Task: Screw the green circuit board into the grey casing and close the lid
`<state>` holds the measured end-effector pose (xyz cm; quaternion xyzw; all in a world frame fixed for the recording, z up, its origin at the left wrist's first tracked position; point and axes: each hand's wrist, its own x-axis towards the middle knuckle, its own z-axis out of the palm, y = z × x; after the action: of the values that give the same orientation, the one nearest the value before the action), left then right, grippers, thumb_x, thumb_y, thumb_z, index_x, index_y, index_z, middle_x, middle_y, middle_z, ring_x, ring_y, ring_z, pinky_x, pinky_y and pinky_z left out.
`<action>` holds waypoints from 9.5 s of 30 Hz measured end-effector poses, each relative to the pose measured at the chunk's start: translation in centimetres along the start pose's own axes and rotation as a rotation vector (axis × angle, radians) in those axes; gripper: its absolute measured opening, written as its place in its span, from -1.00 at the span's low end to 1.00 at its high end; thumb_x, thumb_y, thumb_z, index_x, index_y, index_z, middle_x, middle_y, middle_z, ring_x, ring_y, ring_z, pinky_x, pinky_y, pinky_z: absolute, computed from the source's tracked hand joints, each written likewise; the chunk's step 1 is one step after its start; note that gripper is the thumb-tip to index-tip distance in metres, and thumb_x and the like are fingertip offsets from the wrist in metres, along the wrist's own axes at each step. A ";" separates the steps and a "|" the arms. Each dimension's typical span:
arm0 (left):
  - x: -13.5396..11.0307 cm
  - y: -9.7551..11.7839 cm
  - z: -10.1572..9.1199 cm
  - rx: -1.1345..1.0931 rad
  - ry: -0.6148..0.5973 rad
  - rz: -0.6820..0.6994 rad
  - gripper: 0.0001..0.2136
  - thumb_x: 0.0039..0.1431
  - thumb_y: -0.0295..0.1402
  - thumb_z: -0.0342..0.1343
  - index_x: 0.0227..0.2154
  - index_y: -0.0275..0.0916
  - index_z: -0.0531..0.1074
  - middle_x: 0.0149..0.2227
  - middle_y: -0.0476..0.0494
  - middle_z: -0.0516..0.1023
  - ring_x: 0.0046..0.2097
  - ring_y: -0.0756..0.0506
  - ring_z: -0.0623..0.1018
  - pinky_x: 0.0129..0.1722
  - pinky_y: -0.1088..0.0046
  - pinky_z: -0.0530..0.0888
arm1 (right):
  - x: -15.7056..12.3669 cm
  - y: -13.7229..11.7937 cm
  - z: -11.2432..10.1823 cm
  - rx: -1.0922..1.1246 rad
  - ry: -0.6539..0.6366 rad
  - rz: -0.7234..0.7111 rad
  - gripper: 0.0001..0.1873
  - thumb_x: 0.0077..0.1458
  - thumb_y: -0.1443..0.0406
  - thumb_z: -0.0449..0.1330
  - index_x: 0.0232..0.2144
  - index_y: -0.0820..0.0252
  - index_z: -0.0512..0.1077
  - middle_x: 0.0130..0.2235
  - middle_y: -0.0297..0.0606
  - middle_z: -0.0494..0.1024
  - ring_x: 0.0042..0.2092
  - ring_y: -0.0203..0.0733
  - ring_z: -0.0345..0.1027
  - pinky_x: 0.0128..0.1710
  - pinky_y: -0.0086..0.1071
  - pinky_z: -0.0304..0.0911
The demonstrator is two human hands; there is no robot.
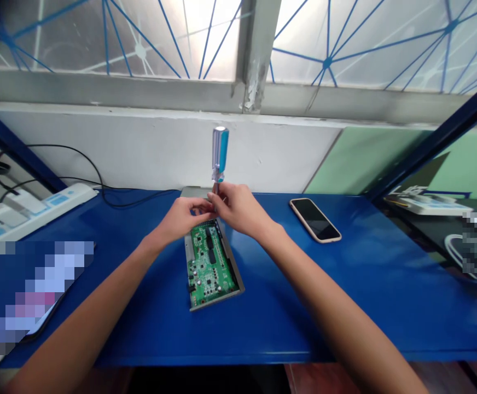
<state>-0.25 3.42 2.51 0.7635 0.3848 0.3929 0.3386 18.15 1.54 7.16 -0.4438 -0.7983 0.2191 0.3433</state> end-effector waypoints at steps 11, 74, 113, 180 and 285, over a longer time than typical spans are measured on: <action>-0.9 -1.2 0.2 0.046 0.082 -0.011 -0.89 0.13 -0.34 0.30 -0.34 -0.28 0.65 -0.37 -0.14 0.68 -0.39 -0.06 0.52 -0.35 0.40 0.45 | 1.0 0.0 0.9 -0.026 -0.052 0.003 -0.73 0.32 0.22 0.09 -0.41 0.20 0.40 -0.50 -0.29 0.49 -0.48 -0.30 0.25 -0.43 -0.33 0.09; -1.4 -1.4 2.6 -0.017 0.267 0.020 -0.84 0.14 -0.27 0.32 -0.28 -0.23 0.59 -0.28 -0.13 0.69 -0.25 -0.13 0.64 -0.25 0.35 0.50 | 1.1 1.2 -0.2 0.114 0.007 -0.023 -0.81 0.13 0.25 0.26 -0.48 0.19 0.40 -0.49 -0.35 0.47 -0.42 -0.27 0.31 -0.35 -0.35 0.19; -1.6 -1.0 3.4 -0.052 0.343 0.056 -0.84 0.18 -0.27 0.31 -0.33 -0.27 0.63 -0.45 -0.07 0.67 -0.38 -0.13 0.66 -0.38 0.42 0.56 | 1.3 2.1 1.0 0.019 0.146 -0.174 -0.63 0.11 0.30 0.35 -0.60 0.18 0.27 -0.45 -0.39 0.35 -0.44 -0.35 0.15 -0.40 -0.36 0.07; -1.3 -1.0 3.9 -0.136 0.383 0.057 -0.86 0.16 -0.29 0.32 -0.27 -0.24 0.65 -0.25 -0.15 0.73 -0.24 -0.16 0.71 -0.15 0.27 0.67 | 1.3 2.9 1.1 0.212 0.182 -0.118 -0.72 0.11 0.18 0.34 -0.51 0.13 0.36 -0.55 -0.46 0.22 -0.45 -0.31 0.07 -0.40 -0.34 0.05; -3.1 -3.8 -9.4 0.447 0.027 -0.263 -0.69 0.22 -0.10 0.14 -0.24 -0.19 0.67 -0.18 -0.16 0.72 -0.18 -0.21 0.63 -0.15 0.34 0.49 | 0.4 -2.4 4.3 0.726 0.125 -0.033 -0.58 0.18 -0.04 0.28 -0.15 0.13 0.37 -0.25 -0.25 0.60 -0.31 -0.21 0.55 -0.18 -0.22 0.51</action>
<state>-10.78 4.60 2.74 0.7575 0.5623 0.2608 0.2047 13.48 0.47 6.03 -0.2927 -0.6533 0.4548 0.5298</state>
